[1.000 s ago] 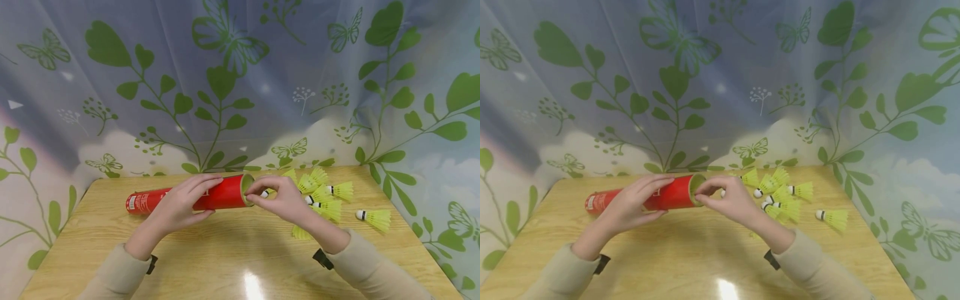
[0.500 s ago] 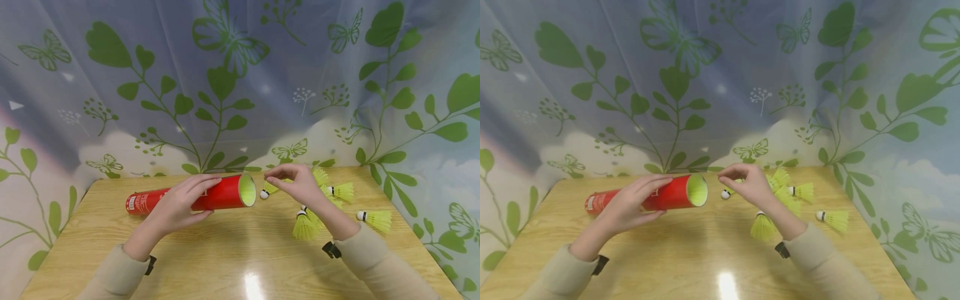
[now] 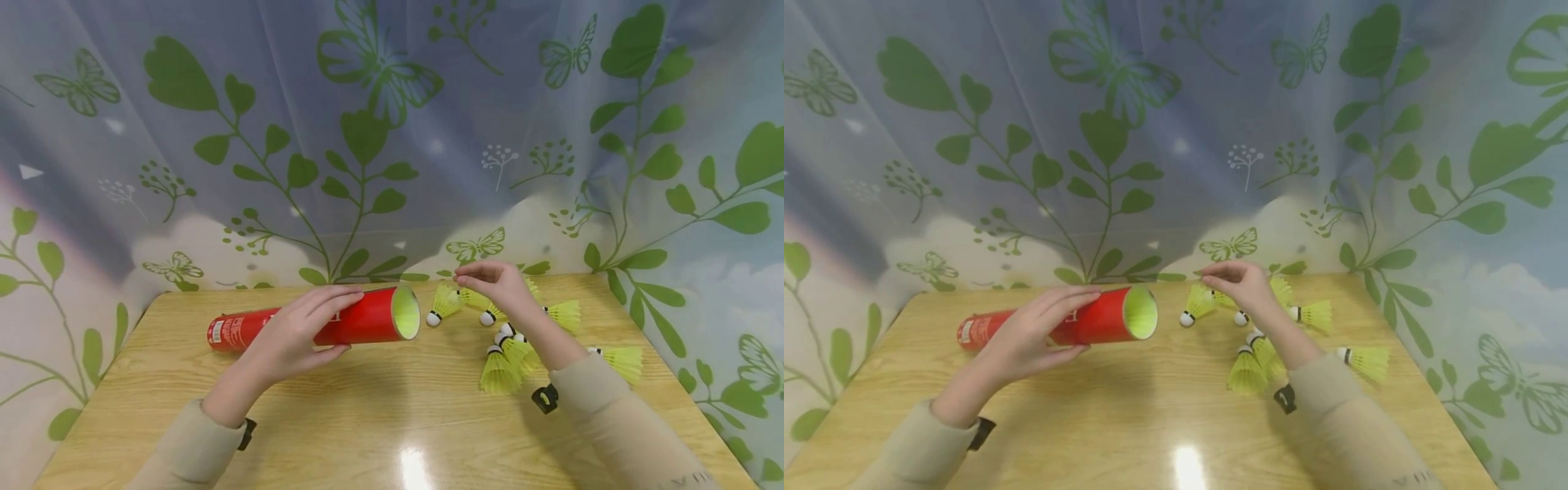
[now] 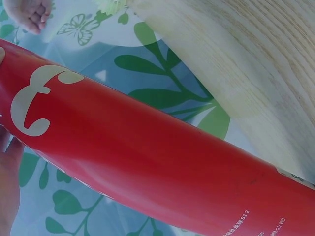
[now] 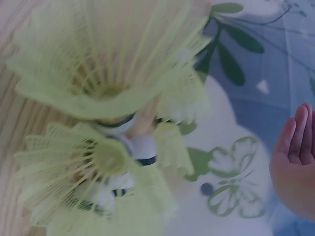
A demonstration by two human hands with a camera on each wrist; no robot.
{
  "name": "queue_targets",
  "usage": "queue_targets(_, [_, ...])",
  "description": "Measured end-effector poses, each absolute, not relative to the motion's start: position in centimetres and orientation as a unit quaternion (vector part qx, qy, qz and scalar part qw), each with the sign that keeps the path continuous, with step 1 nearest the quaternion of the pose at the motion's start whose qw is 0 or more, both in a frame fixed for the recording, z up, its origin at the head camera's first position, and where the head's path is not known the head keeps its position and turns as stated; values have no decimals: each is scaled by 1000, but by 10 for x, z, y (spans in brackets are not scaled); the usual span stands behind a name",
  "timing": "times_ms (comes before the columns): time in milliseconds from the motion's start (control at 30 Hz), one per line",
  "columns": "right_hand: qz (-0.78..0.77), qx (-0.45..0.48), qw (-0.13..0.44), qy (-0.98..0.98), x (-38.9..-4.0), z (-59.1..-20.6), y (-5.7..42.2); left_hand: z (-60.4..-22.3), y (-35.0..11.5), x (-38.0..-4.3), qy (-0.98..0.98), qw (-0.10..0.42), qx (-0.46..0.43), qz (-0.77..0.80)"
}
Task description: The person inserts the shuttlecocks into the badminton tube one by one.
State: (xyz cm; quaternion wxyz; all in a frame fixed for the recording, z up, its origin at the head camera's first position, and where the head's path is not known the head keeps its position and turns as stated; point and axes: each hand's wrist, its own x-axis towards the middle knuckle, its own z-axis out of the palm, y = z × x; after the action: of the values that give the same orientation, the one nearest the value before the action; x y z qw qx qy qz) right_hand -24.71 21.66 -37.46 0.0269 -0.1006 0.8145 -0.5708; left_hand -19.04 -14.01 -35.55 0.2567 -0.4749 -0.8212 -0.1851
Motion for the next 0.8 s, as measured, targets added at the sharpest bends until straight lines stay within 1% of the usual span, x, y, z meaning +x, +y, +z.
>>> queue_targets(233, [-573,-81,38,815,-265,-390,228,-357,-140,-191,-820,252,-478,-187])
queue_targets(467, [-563,-74,62,821,-277,-401,236,-356,-140,-192,-819,253,-480,-186])
queue_targets(667, [-553,-77,83,826,-285,-417,241,-357,-139,-192,-813,257,-485,-192])
queue_targets(800, [-528,-93,81,840,-290,-427,242,-358,-139,-192,-815,254,-484,-191])
